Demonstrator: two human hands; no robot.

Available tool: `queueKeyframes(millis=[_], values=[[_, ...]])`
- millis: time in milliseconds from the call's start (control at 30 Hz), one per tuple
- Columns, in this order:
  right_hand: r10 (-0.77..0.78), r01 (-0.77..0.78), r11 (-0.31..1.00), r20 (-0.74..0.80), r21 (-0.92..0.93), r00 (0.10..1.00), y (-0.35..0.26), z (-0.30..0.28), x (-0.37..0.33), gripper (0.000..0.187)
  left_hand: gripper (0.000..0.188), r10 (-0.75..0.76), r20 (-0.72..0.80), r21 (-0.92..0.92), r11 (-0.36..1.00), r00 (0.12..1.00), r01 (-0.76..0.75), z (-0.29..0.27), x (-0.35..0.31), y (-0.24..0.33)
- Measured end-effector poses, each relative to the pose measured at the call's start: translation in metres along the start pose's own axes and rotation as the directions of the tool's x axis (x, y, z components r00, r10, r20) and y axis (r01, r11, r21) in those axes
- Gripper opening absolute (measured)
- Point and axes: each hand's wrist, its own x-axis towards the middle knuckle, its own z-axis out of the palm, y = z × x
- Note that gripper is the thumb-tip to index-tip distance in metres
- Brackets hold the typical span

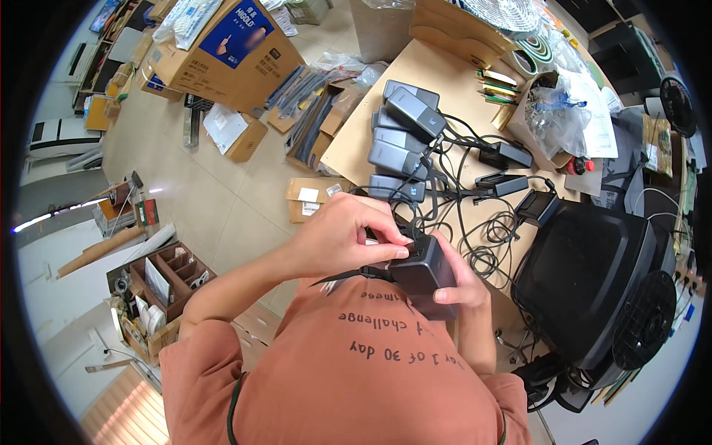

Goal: The recorder is seen picking up power adapters from a box and placing them on a table, while also plugging/unplugging power cables into them.

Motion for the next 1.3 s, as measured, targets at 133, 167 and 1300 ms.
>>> queueKeyframes(millis=[133, 167, 1300], values=[[-0.041, 0.041, 0.999, -0.006, 0.000, 0.999, 0.012, -0.007, -0.004, 0.108, 0.021, 0.258, -0.140, 0.471, 0.867, 0.956, -0.165, 0.019, -0.014, 0.013], [-0.028, 0.029, 0.996, -0.018, 0.083, 0.999, 0.014, -0.007, -0.005, 0.108, 0.021, 0.258, -0.135, 0.470, 0.867, 0.957, -0.168, 0.023, -0.017, 0.015], [0.236, -0.139, 0.835, 0.118, -0.532, 0.965, 0.000, 0.019, 0.081, 0.059, 0.070, -0.518, 0.101, -0.693, 0.576, 0.850, 0.433, 0.032, -0.060, -0.086]])
